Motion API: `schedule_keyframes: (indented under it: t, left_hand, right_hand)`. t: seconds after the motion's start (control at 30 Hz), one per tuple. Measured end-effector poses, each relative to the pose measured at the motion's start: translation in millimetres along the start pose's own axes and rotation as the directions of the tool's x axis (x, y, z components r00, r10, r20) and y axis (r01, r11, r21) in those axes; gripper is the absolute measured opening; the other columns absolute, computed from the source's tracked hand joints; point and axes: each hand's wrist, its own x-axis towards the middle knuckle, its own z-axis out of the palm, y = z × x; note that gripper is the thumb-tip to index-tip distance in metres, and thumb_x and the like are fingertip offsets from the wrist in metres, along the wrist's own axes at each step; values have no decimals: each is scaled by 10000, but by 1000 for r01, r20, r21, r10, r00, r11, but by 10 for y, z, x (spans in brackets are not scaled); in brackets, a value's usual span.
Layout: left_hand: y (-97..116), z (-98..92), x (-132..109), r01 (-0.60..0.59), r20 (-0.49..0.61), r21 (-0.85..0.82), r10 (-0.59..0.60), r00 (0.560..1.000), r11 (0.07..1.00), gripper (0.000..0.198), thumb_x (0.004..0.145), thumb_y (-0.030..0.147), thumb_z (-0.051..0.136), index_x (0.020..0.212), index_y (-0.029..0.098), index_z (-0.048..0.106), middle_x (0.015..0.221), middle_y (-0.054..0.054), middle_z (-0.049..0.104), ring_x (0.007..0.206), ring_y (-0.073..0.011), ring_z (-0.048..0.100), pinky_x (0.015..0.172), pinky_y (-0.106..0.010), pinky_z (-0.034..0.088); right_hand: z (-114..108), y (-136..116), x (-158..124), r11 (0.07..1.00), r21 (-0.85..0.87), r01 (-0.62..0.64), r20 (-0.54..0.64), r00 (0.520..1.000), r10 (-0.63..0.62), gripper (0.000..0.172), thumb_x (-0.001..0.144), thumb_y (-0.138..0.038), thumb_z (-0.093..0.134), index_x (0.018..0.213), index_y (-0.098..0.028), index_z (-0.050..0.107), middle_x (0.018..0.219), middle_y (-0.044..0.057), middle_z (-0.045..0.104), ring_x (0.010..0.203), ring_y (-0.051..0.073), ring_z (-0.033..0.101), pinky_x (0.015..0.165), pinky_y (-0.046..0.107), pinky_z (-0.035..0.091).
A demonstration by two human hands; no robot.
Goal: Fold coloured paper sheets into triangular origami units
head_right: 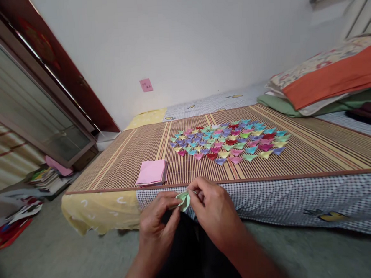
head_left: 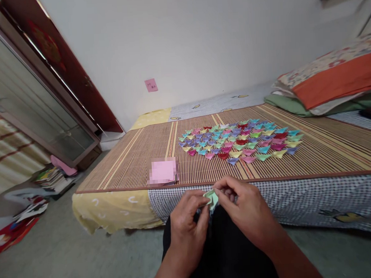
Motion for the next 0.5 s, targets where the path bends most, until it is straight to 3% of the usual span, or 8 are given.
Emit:
schedule_keyframes:
  t: [0.13, 0.33, 0.5]
  left_hand:
    - [-21, 15, -8, 52, 3, -25, -52, 999, 998, 196, 912, 62, 645, 927, 234, 738, 941, -35, 759, 881, -181, 704, 801, -272, 524]
    - [-41, 36, 10, 114, -31, -61, -116, 993, 992, 157, 937, 89, 625, 895, 212, 712, 941, -36, 734, 904, -180, 686, 807, -274, 516]
    - [-65, 82, -14, 151, 50, -35, -149, 988, 988, 180, 931, 58, 597, 853, 194, 685, 871, -19, 688, 815, -156, 640, 737, -249, 476]
  right_hand:
    - [-14, 23, 4, 977, -123, 176, -9, 984, -179, 171, 953, -93, 528, 834, -191, 602, 789, 36, 641, 698, 186, 614, 652, 300, 458]
    - [25, 51, -18, 892, -264, 365, 85, 931, -356, 211, 981, -38, 497, 847, -167, 597, 804, 53, 607, 746, 218, 600, 686, 331, 444]
    - [18, 93, 11, 895, -255, 366, 91, 930, -355, 193, 988, -37, 510, 886, -160, 618, 828, 54, 600, 777, 225, 594, 710, 337, 451]
